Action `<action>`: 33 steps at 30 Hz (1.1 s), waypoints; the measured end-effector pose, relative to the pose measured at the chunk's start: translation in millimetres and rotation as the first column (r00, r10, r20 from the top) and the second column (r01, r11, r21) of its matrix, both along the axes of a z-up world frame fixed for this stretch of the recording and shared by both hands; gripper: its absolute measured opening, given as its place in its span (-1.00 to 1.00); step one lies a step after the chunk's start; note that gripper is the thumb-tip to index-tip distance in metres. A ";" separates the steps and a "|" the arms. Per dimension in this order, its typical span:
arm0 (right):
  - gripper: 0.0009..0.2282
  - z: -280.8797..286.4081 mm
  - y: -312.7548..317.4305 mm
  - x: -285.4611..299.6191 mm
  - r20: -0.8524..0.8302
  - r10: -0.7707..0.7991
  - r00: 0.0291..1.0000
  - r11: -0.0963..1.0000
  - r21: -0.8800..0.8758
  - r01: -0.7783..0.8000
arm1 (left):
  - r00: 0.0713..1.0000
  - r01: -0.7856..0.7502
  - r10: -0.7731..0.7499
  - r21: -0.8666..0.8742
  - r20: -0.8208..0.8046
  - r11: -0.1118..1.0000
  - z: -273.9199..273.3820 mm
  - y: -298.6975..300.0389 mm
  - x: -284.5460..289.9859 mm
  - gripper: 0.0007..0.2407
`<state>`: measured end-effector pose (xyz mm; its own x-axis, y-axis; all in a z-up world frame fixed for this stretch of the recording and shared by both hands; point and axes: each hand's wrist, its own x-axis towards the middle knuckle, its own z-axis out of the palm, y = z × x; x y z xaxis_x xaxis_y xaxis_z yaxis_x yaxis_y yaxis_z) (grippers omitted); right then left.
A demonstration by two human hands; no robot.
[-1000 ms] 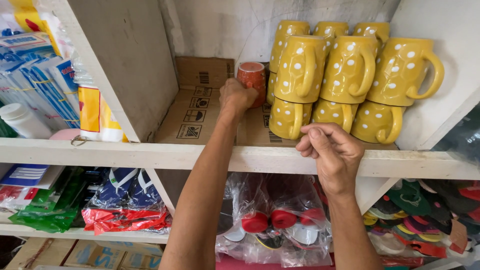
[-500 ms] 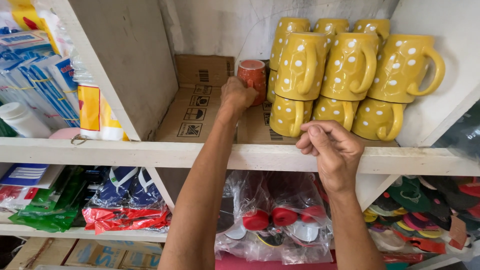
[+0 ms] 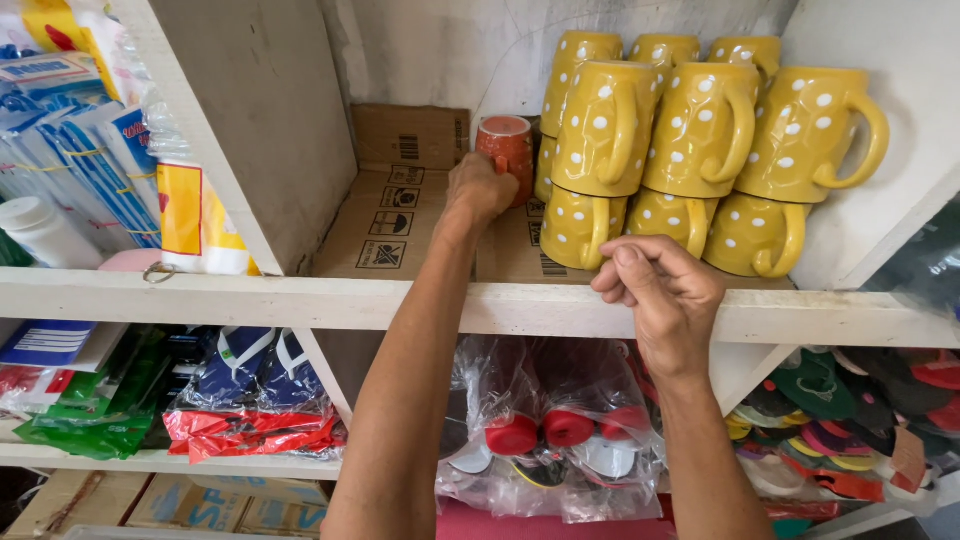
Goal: The recorder is taking ceramic mugs from a plastic basket and neatly arranging them on storage shelves.
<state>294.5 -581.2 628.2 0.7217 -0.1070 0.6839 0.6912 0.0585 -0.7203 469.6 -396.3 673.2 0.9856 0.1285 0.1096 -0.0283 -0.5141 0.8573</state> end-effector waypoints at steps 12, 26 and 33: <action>-0.86 1.2 -0.5 3.0 -0.031 -0.058 0.998 0.996 -0.068 0.056 | 0.923 -0.145 0.180 -0.124 0.341 0.982 7.9 16.0 -7.4 -0.70; -0.89 -1.0 29.1 -14.3 0.172 -0.155 0.973 0.945 -0.260 0.196 | 0.733 0.165 0.056 -0.256 0.678 0.952 -23.7 61.5 -175.2 -0.90; -0.87 21.8 89.8 -40.8 0.500 -0.173 0.849 0.809 -0.420 0.412 | 0.610 0.187 -0.013 -0.127 0.792 0.974 -37.3 54.8 -199.5 -0.89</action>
